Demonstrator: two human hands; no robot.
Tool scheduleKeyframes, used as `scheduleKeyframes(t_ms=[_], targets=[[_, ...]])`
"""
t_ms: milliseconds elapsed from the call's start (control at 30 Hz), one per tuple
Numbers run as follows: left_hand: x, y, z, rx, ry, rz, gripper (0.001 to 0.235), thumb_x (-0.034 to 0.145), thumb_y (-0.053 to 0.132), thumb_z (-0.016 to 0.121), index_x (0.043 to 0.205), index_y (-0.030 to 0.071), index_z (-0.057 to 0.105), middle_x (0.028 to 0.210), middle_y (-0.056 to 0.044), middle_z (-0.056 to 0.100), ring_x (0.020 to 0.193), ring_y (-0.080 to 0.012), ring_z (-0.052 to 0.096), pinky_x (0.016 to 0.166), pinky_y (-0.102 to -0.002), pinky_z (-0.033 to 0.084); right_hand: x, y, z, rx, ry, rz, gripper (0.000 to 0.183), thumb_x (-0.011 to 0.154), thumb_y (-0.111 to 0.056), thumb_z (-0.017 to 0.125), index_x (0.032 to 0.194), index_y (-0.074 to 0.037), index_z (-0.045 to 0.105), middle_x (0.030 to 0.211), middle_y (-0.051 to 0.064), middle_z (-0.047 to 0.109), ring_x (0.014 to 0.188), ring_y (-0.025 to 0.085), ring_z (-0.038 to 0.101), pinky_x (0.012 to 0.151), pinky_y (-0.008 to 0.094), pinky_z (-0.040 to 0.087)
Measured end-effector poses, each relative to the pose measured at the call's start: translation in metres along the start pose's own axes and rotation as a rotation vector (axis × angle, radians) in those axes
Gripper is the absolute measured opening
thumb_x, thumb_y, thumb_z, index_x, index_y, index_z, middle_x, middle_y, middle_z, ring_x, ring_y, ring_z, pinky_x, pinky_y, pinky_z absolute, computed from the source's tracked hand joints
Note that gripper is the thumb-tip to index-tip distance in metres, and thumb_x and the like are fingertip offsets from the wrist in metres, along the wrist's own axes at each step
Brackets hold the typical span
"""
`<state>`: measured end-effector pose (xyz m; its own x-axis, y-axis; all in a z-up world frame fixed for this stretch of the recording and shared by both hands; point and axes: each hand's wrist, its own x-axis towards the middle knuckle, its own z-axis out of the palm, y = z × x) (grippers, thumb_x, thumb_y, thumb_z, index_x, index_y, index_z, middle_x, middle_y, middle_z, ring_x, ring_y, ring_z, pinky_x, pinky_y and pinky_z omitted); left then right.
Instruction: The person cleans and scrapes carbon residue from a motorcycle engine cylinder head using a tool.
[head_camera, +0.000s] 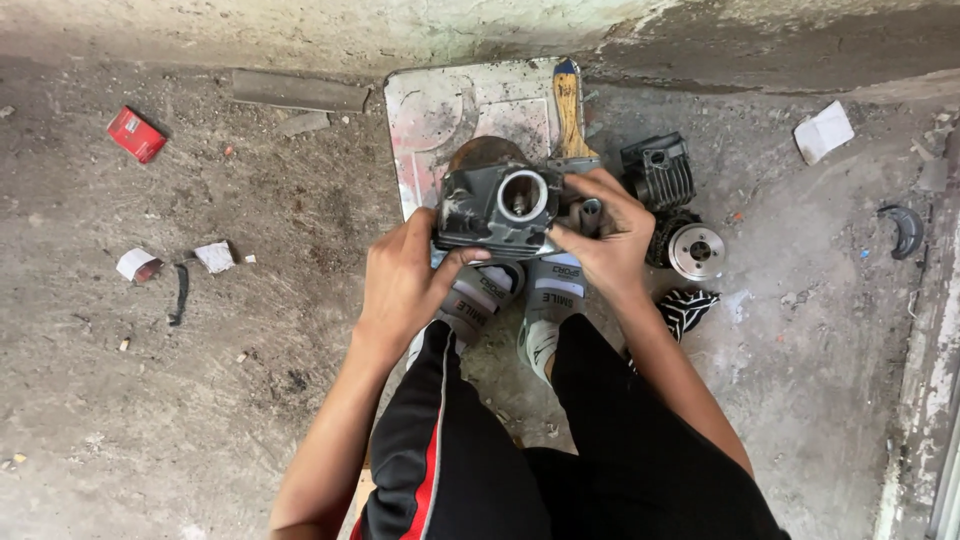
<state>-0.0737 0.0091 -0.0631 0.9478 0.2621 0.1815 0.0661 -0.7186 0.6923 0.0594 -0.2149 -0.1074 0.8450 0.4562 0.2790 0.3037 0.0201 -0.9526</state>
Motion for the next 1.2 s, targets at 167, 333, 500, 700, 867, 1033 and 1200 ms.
scheduleKeyframes(t_ms=[167,333,500,700,867,1033,1200], targets=[[0.008,0.000,0.009,0.022,0.016,-0.001,0.056,0.086,0.045,0.082,0.103,-0.003,0.057,0.071,-0.016,0.063,0.063,-0.0356,0.065,0.058,-0.046,0.052,0.005,0.018,-0.001,0.003,0.038,0.010,0.053,0.081,-0.011,0.090,0.126,0.007,0.069,0.118,0.015,0.071,0.108,0.022,0.069,0.097,0.035,0.060],[0.019,0.002,0.010,-0.034,0.054,-0.043,0.054,0.089,0.044,0.081,0.104,-0.002,0.057,0.075,-0.017,0.066,0.067,-0.0375,0.068,0.057,-0.045,0.053,0.024,0.017,0.006,0.136,0.031,0.087,0.055,0.085,-0.010,0.089,0.131,0.009,0.067,0.117,0.013,0.067,0.103,0.018,0.068,0.092,0.031,0.061],[0.035,0.003,0.013,-0.002,0.051,-0.090,0.055,0.087,0.044,0.083,0.103,-0.002,0.055,0.075,-0.019,0.068,0.066,-0.0392,0.069,0.056,-0.047,0.052,0.041,0.024,0.004,0.120,0.021,0.024,0.052,0.088,0.003,0.083,0.135,0.010,0.064,0.118,0.010,0.065,0.105,0.016,0.066,0.094,0.027,0.058],[0.055,0.003,0.017,-0.035,0.099,-0.079,0.054,0.092,0.043,0.080,0.106,-0.001,0.053,0.082,-0.019,0.070,0.073,-0.0410,0.070,0.058,-0.048,0.053,0.069,0.023,0.001,0.170,-0.016,0.094,0.054,0.090,0.005,0.080,0.140,0.011,0.062,0.122,0.010,0.064,0.099,0.012,0.063,0.078,0.021,0.054],[0.050,0.008,0.014,-0.017,0.062,-0.105,0.056,0.089,0.044,0.081,0.107,-0.002,0.054,0.080,-0.020,0.070,0.070,-0.0413,0.070,0.057,-0.049,0.053,0.062,0.025,0.000,0.174,-0.013,0.017,0.052,0.089,0.002,0.082,0.136,0.010,0.061,0.126,0.015,0.066,0.108,0.015,0.069,0.094,0.027,0.061],[0.043,0.008,0.016,-0.009,0.062,-0.111,0.054,0.091,0.044,0.080,0.109,-0.001,0.055,0.083,-0.020,0.070,0.073,-0.0408,0.070,0.059,-0.048,0.054,0.050,0.031,0.001,0.178,0.016,0.094,0.054,0.090,0.000,0.083,0.139,0.009,0.061,0.128,0.014,0.066,0.071,0.004,0.056,0.055,0.019,0.046],[0.045,0.002,0.018,-0.018,0.096,-0.065,0.055,0.091,0.044,0.082,0.109,0.000,0.054,0.086,-0.020,0.071,0.076,-0.0400,0.071,0.061,-0.047,0.055,0.051,0.039,-0.001,0.171,0.010,0.118,0.054,0.093,0.004,0.081,0.142,0.009,0.060,0.127,0.010,0.065,0.073,0.003,0.055,0.056,0.021,0.045]])
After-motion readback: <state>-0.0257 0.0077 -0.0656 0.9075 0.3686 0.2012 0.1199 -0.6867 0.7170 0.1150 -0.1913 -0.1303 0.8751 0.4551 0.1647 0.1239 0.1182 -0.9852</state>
